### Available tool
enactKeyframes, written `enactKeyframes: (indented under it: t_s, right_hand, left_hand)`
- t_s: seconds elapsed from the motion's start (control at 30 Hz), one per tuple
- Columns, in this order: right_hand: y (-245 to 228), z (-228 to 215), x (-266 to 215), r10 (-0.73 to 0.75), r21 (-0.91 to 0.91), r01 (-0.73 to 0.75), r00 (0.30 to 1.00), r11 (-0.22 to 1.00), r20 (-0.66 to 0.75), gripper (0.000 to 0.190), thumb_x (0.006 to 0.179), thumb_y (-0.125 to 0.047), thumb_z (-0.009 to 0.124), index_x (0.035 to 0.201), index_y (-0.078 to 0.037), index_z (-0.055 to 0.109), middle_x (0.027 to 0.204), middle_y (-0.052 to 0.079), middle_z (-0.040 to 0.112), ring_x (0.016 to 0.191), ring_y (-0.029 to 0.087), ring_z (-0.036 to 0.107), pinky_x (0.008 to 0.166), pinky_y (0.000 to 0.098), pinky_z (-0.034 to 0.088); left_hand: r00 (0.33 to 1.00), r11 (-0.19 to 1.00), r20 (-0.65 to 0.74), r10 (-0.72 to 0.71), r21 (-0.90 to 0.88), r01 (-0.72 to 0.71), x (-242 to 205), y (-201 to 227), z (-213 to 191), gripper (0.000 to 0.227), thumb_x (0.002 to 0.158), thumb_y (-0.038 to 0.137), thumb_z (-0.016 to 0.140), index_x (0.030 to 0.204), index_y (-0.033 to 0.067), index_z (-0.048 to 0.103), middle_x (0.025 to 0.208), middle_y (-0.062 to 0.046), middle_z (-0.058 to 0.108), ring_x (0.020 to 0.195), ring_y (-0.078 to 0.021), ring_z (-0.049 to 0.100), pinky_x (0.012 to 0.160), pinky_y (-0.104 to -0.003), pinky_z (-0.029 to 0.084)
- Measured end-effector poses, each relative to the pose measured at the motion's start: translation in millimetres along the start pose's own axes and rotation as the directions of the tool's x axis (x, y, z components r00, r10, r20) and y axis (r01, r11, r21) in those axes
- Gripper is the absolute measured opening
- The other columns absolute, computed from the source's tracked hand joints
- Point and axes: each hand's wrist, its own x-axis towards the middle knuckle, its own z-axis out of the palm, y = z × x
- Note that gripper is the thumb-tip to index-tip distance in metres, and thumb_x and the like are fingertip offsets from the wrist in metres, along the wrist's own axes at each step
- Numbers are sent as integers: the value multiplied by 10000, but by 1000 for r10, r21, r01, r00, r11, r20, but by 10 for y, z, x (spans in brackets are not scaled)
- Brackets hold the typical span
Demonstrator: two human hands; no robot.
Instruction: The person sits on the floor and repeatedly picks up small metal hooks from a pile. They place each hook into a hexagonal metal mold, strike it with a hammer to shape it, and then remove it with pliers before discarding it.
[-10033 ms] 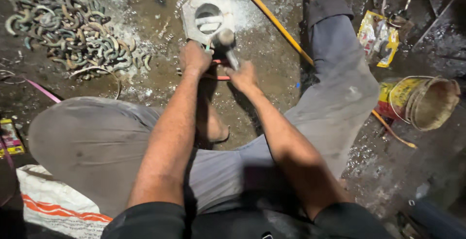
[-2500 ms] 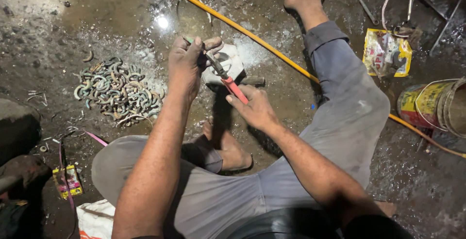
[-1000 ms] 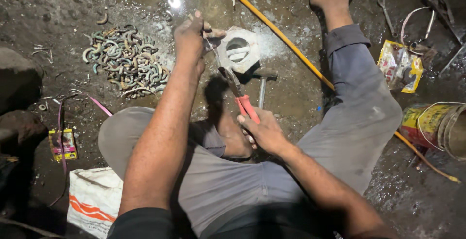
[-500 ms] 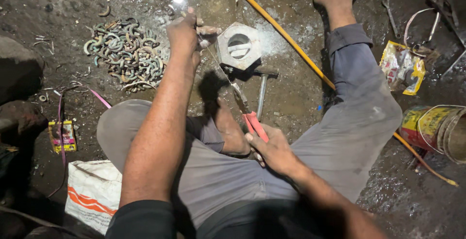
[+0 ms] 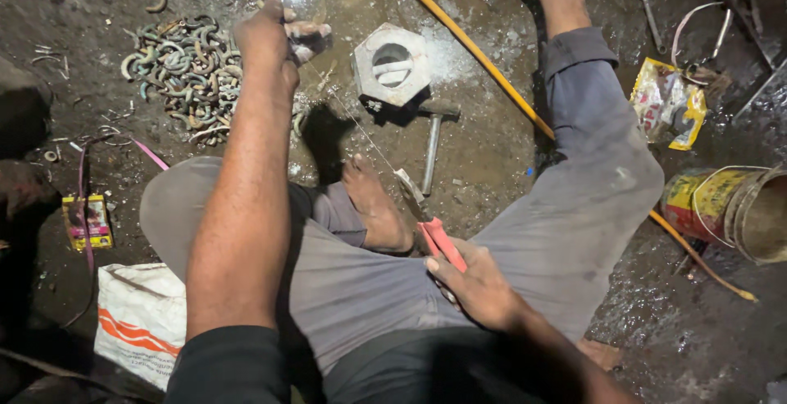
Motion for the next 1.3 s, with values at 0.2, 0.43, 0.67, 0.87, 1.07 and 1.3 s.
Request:
enactKeyframes:
  t_s: [0.2, 0.43, 0.67, 0.87, 1.07, 1.3]
  right_hand:
    - [319, -300, -455, 302, 131, -280, 934, 951, -191, 282, 909, -264, 696, 881, 15, 687, 629, 40, 581, 583, 130, 520, 530, 343, 410]
    - [-42, -524, 273, -345, -169, 315, 917, 934, -197, 263, 976, -260, 637, 916, -9, 582, 717, 8, 453, 721, 86, 433, 599, 320, 446]
    - [-193, -145, 1038, -289, -212, 255, 946, 943, -146, 296, 938, -303, 682, 954, -11, 640, 651, 71, 546, 667, 132, 467, 601, 368, 464]
    - [176, -256, 1219, -241, -22, 241, 953, 970, -184, 280, 926, -296, 683, 953, -18, 662, 698, 20, 604, 616, 98, 532, 562, 332, 457]
    - [-107, -597, 1226, -217, 12, 236, 912, 972, -348, 189, 978, -217, 666, 954, -30, 643, 700, 34, 622, 533, 109, 585, 471, 296, 477]
    - [-1260, -437, 1341, -595, -440, 497, 796, 748, -112, 230, 1049, -190, 687, 1021, 31, 625, 756, 94, 619, 652, 176, 596, 607, 339, 504]
  left_hand:
    - [998, 921, -58, -14, -389, -10, 681, 875, -667, 228, 1015, 216, 519, 885, 31, 543, 687, -134, 567, 520, -319, 586, 518, -544, 617]
    - [976, 970, 87, 201, 120, -211, -89, 800, 178, 198, 964, 206, 681, 890, 34, 746, 760, -57, 771, 605, -169, 711, 501, -320, 552]
    - [705, 536, 511, 492, 460, -708, -1375, 935, 67, 250, 1081, 244, 714, 1051, 6, 783, 880, -44, 686, 790, -104, 580, 707, -253, 443]
    - [827, 610, 332, 454, 561, -560, -1118, 720, 10, 292, 932, 319, 725, 1045, 51, 750, 1031, -154, 739, 881, -287, 708, 788, -426, 554]
    - [852, 146, 371, 369, 883, -447, -576, 187, 491, 296, 763, 441, 750, 1009, 287, 809, 1033, -90, 757, 992, -327, 711, 885, -520, 513]
    - [884, -85, 443, 149, 897, -435, -574, -132, 632, 259, 807, 244, 666, 1010, 147, 794, 1104, -141, 743, 1042, -326, 721, 870, -445, 578]
